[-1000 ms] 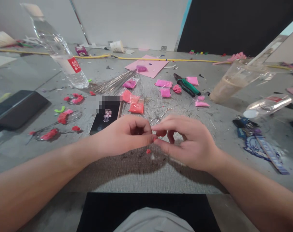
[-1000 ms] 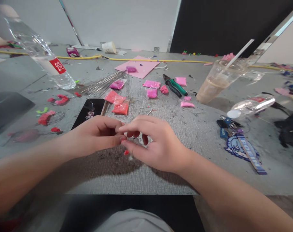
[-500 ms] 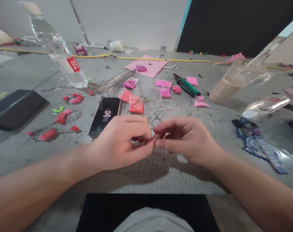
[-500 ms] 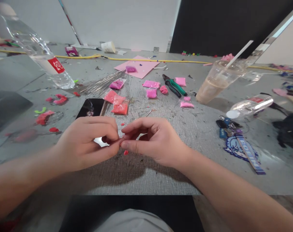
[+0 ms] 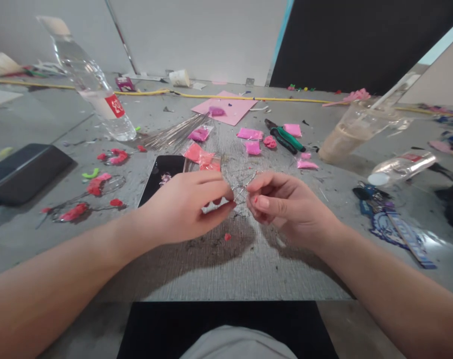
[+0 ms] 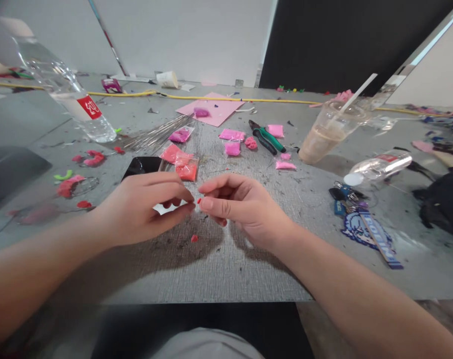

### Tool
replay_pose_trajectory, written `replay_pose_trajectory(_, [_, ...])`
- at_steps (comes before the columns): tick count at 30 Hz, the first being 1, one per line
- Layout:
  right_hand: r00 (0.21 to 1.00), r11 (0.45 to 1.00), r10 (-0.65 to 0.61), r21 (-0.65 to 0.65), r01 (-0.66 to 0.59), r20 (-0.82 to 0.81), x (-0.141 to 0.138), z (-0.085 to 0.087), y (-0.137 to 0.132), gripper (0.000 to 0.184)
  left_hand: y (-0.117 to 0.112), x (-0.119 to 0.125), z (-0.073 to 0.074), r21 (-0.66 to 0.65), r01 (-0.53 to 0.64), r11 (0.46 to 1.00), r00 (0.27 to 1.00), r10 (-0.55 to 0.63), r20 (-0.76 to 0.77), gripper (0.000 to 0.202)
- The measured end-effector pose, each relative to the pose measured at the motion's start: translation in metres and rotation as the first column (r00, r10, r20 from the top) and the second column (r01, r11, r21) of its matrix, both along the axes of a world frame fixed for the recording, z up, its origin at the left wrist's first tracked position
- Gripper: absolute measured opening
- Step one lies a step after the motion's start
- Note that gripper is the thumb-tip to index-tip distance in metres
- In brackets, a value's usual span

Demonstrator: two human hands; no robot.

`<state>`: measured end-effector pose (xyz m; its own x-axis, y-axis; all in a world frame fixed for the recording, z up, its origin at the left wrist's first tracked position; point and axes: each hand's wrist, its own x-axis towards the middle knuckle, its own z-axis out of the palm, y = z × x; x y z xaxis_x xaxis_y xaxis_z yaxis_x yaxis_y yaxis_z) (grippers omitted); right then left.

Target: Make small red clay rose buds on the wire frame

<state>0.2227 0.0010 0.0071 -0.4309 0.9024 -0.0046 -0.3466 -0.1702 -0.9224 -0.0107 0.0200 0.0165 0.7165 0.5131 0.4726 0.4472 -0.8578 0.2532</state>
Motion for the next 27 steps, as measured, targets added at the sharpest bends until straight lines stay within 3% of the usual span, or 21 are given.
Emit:
replay_pose_trajectory(4, [1.0,0.999,-0.011,0.034,0.01,0.024,0.001,0.001,0.001,0.021,0.014,-0.005,-0.005,-0.162,0.183,0.97,0.947,-0.218,-0.235,0.018])
replay_pose_trajectory(8, [0.999,1.0,-0.008,0.028,0.006,0.046,0.003,0.002,0.001,0.021,0.022,-0.008,-0.011,-0.312,0.231,0.922,0.898,-0.325,-0.296,0.022])
replay_pose_trajectory(14, [0.998,0.999,0.019,0.028,-0.02,0.062,0.005,0.004,0.0,0.017,0.022,-0.009,-0.012,-0.409,0.246,0.879,0.887,-0.374,-0.27,0.032])
replay_pose_trajectory(19, [0.998,0.999,0.042,0.006,-0.042,0.048,0.007,0.002,0.001,0.015,0.018,-0.005,-0.013,-0.445,0.246,0.861,0.882,-0.389,-0.265,0.027])
replay_pose_trajectory(27, [0.997,0.998,0.057,0.006,-0.057,0.042,0.007,0.001,0.002,0.016,0.013,-0.001,-0.015,-0.436,0.239,0.868,0.869,-0.391,-0.303,0.023])
